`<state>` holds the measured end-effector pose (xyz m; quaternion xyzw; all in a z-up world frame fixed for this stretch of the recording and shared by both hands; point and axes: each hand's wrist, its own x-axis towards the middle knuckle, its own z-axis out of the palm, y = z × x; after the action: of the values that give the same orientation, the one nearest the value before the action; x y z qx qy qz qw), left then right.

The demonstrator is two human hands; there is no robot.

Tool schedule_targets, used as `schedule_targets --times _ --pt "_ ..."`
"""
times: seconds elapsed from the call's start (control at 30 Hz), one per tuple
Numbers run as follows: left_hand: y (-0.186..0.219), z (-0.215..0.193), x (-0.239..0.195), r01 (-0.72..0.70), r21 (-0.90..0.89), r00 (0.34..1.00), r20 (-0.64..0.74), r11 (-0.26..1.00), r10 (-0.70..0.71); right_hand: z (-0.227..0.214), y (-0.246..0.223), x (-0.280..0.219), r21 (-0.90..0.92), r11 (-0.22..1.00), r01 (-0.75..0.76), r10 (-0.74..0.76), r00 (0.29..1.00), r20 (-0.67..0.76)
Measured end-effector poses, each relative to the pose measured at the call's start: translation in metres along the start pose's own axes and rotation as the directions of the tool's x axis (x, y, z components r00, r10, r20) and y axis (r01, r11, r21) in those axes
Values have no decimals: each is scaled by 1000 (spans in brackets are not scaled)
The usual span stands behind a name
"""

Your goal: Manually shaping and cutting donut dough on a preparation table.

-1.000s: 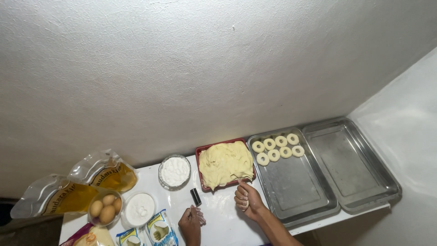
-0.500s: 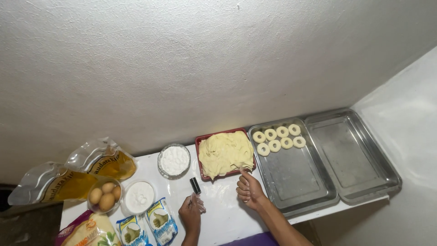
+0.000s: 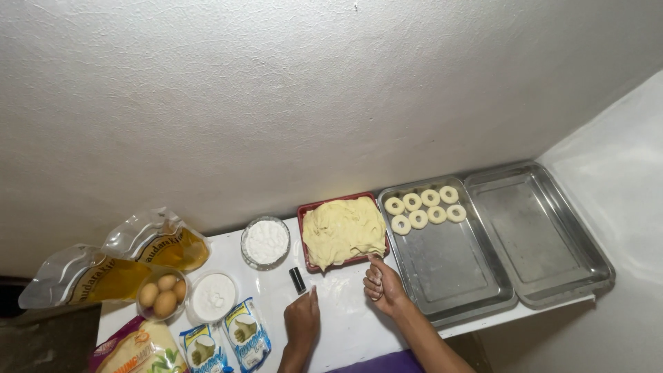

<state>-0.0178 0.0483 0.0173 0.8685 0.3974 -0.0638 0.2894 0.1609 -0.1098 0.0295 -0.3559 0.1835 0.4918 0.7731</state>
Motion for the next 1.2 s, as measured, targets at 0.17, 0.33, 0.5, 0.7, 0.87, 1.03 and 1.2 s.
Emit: schedule_targets --times 0.17,0.33,0.5,0.7,0.87,1.03,1.2 --pt "19 -4 -4 -446 -240 860 -381 862 339 -1 -2 -3 -20 999 31 -30 999 21" --pt "28 -4 -5 -567 -268 796 -422 779 434 -8 3 9 28 997 76 -76 997 8" --pt "5 43 17 -404 -41 905 -162 914 393 -1 1 -1 22 994 108 -108 993 47" --pt "19 24 5 -466 -203 875 -249 861 415 28 -4 -21 -153 985 86 -91 995 -27" --pt "32 0 -6 -603 -347 798 -270 718 539 19 -4 -16 -116 992 44 -46 999 -19" --pt "18 13 -1 -690 -308 720 -201 655 664 -10 2 1 -152 988 5 -6 1000 -5" --pt "16 16 -4 -633 -378 771 -226 676 595 -23 3 8 13 1000 15 -18 938 345"
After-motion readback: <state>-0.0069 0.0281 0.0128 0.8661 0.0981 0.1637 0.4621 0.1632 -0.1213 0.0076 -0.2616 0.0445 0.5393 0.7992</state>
